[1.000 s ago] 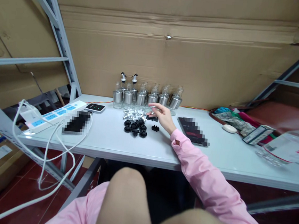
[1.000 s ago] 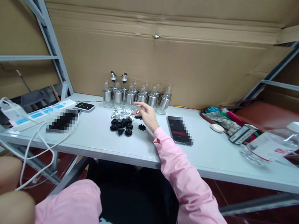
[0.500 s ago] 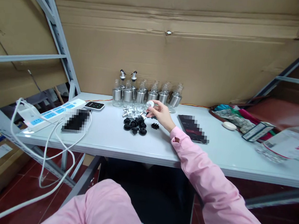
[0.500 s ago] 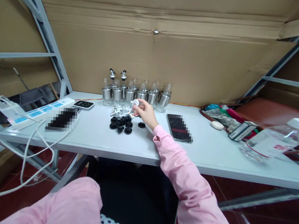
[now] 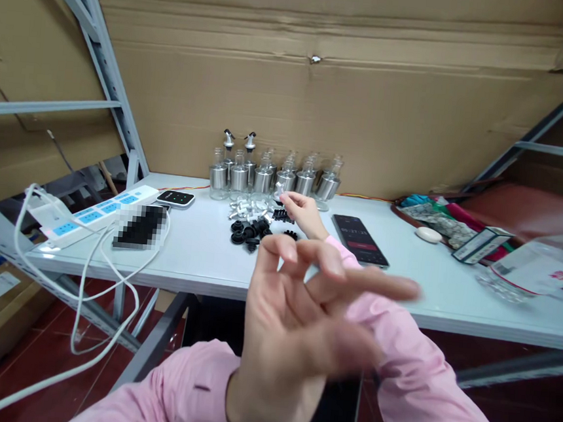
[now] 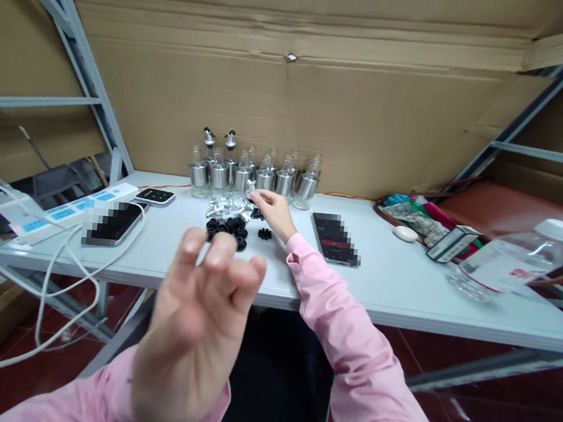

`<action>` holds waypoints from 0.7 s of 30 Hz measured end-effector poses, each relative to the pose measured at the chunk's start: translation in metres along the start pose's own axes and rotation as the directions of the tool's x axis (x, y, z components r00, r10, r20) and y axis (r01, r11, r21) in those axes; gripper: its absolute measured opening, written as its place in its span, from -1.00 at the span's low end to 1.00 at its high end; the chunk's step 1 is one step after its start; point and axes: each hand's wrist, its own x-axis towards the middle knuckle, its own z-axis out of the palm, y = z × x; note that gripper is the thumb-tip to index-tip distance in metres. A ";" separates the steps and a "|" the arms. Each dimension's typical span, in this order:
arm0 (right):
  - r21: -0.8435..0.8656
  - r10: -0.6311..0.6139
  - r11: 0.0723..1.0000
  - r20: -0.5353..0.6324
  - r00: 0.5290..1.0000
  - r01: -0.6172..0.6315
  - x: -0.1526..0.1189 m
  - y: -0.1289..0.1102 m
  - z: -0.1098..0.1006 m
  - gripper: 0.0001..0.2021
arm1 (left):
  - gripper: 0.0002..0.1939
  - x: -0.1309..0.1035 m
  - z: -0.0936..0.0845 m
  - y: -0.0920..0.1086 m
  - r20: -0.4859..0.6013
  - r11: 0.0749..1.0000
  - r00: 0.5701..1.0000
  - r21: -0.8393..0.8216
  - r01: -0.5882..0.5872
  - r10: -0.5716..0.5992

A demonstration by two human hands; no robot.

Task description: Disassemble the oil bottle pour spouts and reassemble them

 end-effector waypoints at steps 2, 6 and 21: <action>-0.004 -0.016 1.000 -0.027 1.000 0.016 0.001 0.001 0.000 -0.67 | -0.60 0.011 0.002 -0.007 -0.005 0.997 1.000 -0.078 0.019 -0.019; 0.122 0.043 0.992 0.007 0.999 -0.043 0.003 0.004 0.003 -0.66 | -0.58 0.020 -0.001 -0.012 -0.025 0.988 0.996 -0.134 0.081 -0.085; 0.231 0.093 0.969 0.012 0.996 -0.093 0.005 0.006 0.005 -0.63 | -0.61 0.020 -0.007 -0.012 -0.023 0.994 0.996 -0.061 0.086 -0.088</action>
